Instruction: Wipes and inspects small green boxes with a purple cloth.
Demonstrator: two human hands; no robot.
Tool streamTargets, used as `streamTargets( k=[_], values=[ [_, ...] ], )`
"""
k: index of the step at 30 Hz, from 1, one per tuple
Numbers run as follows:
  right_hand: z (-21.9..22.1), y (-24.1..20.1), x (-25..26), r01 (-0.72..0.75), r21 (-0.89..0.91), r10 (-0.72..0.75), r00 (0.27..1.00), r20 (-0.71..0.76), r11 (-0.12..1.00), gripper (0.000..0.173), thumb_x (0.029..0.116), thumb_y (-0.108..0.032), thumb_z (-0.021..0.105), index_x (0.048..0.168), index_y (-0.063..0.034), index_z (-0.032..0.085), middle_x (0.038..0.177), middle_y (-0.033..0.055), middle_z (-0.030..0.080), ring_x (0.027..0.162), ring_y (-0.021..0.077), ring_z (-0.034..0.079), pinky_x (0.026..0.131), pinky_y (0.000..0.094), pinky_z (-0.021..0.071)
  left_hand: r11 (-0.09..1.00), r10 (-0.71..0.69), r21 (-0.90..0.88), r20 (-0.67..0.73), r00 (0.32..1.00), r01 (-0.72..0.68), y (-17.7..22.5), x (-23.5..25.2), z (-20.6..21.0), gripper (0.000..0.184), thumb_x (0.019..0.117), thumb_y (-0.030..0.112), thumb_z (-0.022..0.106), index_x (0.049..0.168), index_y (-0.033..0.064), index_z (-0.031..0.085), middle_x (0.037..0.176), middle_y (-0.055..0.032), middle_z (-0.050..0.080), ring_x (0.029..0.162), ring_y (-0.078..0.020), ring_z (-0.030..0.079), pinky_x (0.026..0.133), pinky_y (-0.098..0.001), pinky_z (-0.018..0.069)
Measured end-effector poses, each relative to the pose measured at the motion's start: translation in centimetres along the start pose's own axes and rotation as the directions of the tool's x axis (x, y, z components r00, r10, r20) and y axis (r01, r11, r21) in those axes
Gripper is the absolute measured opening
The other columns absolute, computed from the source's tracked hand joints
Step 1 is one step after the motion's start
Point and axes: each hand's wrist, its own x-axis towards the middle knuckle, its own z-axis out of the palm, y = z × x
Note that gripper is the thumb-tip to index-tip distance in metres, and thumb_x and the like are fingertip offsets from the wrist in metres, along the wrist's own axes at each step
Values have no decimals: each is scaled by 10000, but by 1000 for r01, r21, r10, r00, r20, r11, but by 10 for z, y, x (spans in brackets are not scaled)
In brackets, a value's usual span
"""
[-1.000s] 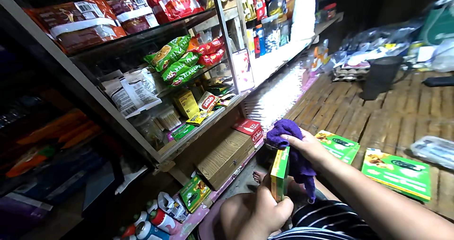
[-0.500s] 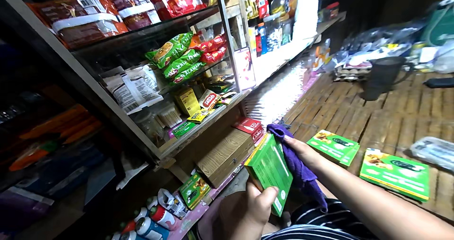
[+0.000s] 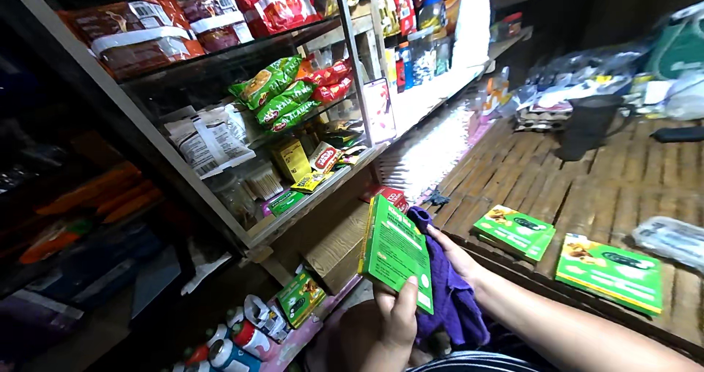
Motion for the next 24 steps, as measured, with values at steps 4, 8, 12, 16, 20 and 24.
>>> streamTargets(
  k=[4, 8, 12, 16, 20, 24],
  values=[
    [0, -2, 3, -33, 6, 34, 991, -130, 999, 435, 1100, -396, 331, 1263, -104, 609, 1072, 82, 740, 992, 151, 725, 849, 349, 619, 993, -105, 71, 175, 979, 94, 4, 3, -1, 395, 901, 49, 659, 1228, -64, 469, 1046, -77, 711, 975, -107, 708, 910, -307, 589],
    [-10, -15, 8, -52, -42, 41, 970, -240, 998, 392, 1081, -399, 401, 1258, -117, 607, 1038, 68, 738, 950, 144, 725, 810, 343, 619, 995, -67, 96, 392, 918, 32, 3, 4, -13, 589, 912, 582, 643, 1233, 90, 599, 1128, 86, 706, 1096, 25, 631, 1004, -237, 510],
    [-19, -40, 9, 35, -143, -74, 956, -283, 989, 337, 1078, -334, 446, 1260, -102, 609, 1023, 73, 743, 923, 144, 733, 787, 327, 628, 963, -270, 74, 328, 905, 260, 1, 5, -23, 1142, 780, 835, 566, 1434, -84, 393, 1299, -87, 637, 1194, -106, 614, 1041, -336, 500],
    [-21, -63, 5, 160, -348, -264, 924, -275, 924, 290, 1065, -260, 504, 1281, -77, 567, 981, 64, 741, 885, 126, 731, 786, 306, 626, 932, -362, 138, 371, 855, 334, 13, 15, -16, 1139, 834, 724, 644, 1495, -120, 259, 1393, -138, 562, 1240, -117, 580, 1071, -326, 481],
    [5, -75, -16, 174, -575, -350, 913, -210, 799, 213, 1049, -228, 529, 1189, -93, 617, 906, 4, 722, 826, 63, 697, 772, 256, 594, 890, -455, 164, 376, 807, 425, 20, 16, -5, 484, 963, 149, 634, 1335, -73, 419, 1131, -97, 694, 1032, -136, 694, 961, -333, 567],
    [-7, -62, -13, 335, -634, -422, 907, 15, 697, 328, 896, -258, 696, 1172, -100, 614, 916, -33, 740, 828, 50, 714, 776, 234, 608, 877, -455, 269, 197, 869, 398, 16, 9, 0, 348, 935, 56, 659, 1238, -81, 556, 1033, -122, 740, 951, -170, 733, 905, -354, 608]
  ],
)
